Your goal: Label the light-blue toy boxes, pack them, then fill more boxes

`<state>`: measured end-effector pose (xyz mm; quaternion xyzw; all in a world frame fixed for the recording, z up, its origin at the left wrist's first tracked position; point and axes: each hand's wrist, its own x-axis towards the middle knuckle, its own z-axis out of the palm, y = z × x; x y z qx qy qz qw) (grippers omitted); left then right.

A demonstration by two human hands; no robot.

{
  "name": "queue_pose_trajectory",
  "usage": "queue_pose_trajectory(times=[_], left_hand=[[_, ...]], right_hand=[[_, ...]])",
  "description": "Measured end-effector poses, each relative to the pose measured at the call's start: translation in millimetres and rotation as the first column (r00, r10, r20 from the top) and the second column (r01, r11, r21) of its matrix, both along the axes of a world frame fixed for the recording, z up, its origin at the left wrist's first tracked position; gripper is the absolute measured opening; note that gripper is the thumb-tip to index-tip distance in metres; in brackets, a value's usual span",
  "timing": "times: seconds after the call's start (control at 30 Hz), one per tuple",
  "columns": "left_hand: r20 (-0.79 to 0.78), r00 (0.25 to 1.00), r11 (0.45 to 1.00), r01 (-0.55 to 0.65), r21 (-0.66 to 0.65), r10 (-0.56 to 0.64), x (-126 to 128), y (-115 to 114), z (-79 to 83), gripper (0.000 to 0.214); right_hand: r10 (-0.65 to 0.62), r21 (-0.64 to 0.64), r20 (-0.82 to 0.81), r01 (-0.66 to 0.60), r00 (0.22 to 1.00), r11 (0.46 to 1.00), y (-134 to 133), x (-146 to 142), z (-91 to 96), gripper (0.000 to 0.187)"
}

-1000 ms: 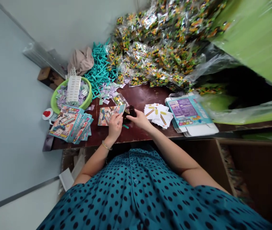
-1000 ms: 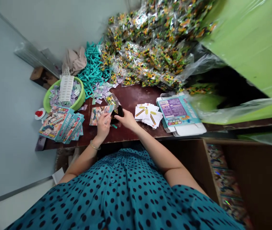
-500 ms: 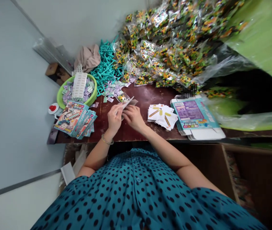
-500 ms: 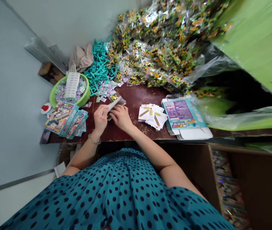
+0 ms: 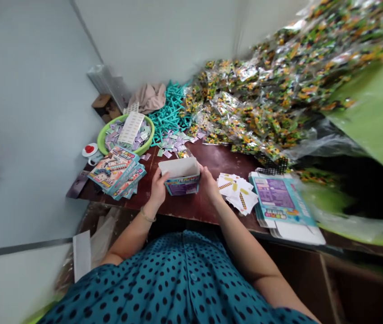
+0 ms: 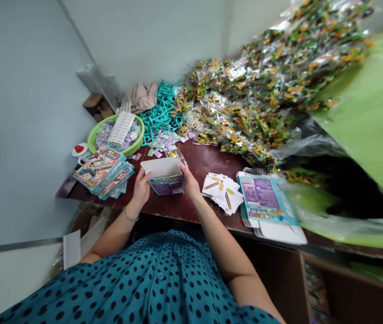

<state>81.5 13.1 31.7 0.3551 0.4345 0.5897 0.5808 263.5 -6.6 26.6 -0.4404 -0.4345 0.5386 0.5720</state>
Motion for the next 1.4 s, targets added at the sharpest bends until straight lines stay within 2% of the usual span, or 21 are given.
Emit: queue_pose_trajectory(times=[0.07,0.1,0.13,0.2,0.23,0.3,0.37,0.43,0.5,0.57,0.63,0.7,0.73,0.8,0.87,1.0,1.07,1.17,1.23,1.33,1.4], left_hand=[[0.026,0.994,0.993,0.11,-0.037,-0.109,-12,5,8.0,0.032],[0.028,0.987,0.985,0.161,-0.065,-0.16,-17,8,11.7,0.031],[0.021,0.979,0.975,0.205,-0.088,-0.204,-21,10,14.6,0.03],[-0.018,0.959,0.956,0.279,-0.093,-0.282,-26,12,17.6,0.028],[-0.043,0.948,0.947,0.311,-0.074,-0.315,-27,12,18.0,0.026],[-0.093,0.925,0.929,0.369,-0.014,-0.369,-27,10,17.8,0.024],[-0.121,0.911,0.916,0.4,0.036,-0.394,-25,8,17.2,0.025],[-0.128,0.914,0.916,0.395,0.063,-0.385,-25,5,16.5,0.027],[-0.133,0.918,0.92,0.384,0.074,-0.373,-25,5,15.5,0.027],[-0.153,0.914,0.917,0.39,0.081,-0.375,-25,4,14.3,0.026],[-0.187,0.896,0.9,0.425,0.095,-0.403,-26,4,12.6,0.027],[-0.229,0.866,0.872,0.477,0.11,-0.445,-27,1,10.0,0.028],[-0.246,0.854,0.861,0.495,0.116,-0.458,-28,0,8.4,0.029],[-0.269,0.849,0.857,0.5,0.124,-0.456,-30,-4,5.2,0.03],[-0.271,0.863,0.87,0.473,0.139,-0.426,-31,-7,3.0,0.032],[-0.263,0.878,0.874,0.451,0.182,-0.399,-31,-6,3.2,0.037],[-0.277,0.865,0.86,0.475,0.185,-0.418,-30,-2,3.0,0.037],[-0.267,0.852,0.848,0.502,0.172,-0.45,-28,4,-2.2,0.036],[-0.217,0.859,0.841,0.503,0.199,-0.463,-27,4,-8.2,0.04],[-0.186,0.899,0.849,0.437,0.298,-0.398,-27,-7,-16.3,0.047],[-0.298,0.914,0.836,0.381,0.394,-0.276,-28,-20,-19.6,0.051]], right_hand=[[0.095,-0.041,-0.084,-0.099,0.992,0.994,-2,9,4.8,0.053],[0.119,-0.044,-0.063,-0.122,0.991,0.992,-1,14,7.8,0.051],[0.137,-0.029,0.013,-0.136,0.991,0.99,0,19,11.4,0.049],[0.111,0.073,0.296,-0.138,0.949,0.988,4,29,20.8,0.038],[0.069,0.149,0.468,-0.156,0.881,0.976,7,32,26.2,0.034],[-0.022,0.266,0.747,-0.268,0.665,0.926,11,35,37.1,0.037],[-0.041,0.279,0.879,-0.443,0.476,0.852,15,34,46.3,0.043],[0.014,0.244,0.914,-0.575,0.406,0.781,16,31,52.9,0.046],[0.074,0.23,0.897,-0.604,0.435,0.763,17,29,57.5,0.046],[0.161,0.191,0.844,-0.569,0.511,0.8,18,29,61.2,0.043],[0.304,0.09,0.749,-0.546,0.588,0.833,19,30,63.7,0.04],[0.46,-0.053,0.629,-0.556,0.627,0.83,21,32,63.9,0.045],[0.5,-0.111,0.583,-0.547,0.641,0.83,22,32,63.0,0.049],[0.491,-0.152,0.574,-0.504,0.655,0.85,22,31,59.8,0.05],[0.418,-0.063,0.658,-0.507,0.626,0.86,20,31,56.5,0.05],[0.262,0.149,0.82,-0.631,0.509,0.761,10,32,53.6,0.058],[0.214,0.169,0.841,-0.617,0.498,0.769,6,31,53.2,0.049],[0.124,0.194,0.86,-0.542,0.495,0.817,4,31,52.8,0.041],[0.043,0.218,0.904,-0.546,0.426,0.809,4,33,52.8,0.04],[-0.023,0.188,0.968,-0.661,0.251,0.726,2,43,51.3,0.042],[-0.045,0.159,0.984,-0.732,0.173,0.663,-2,51,48.4,0.044]])
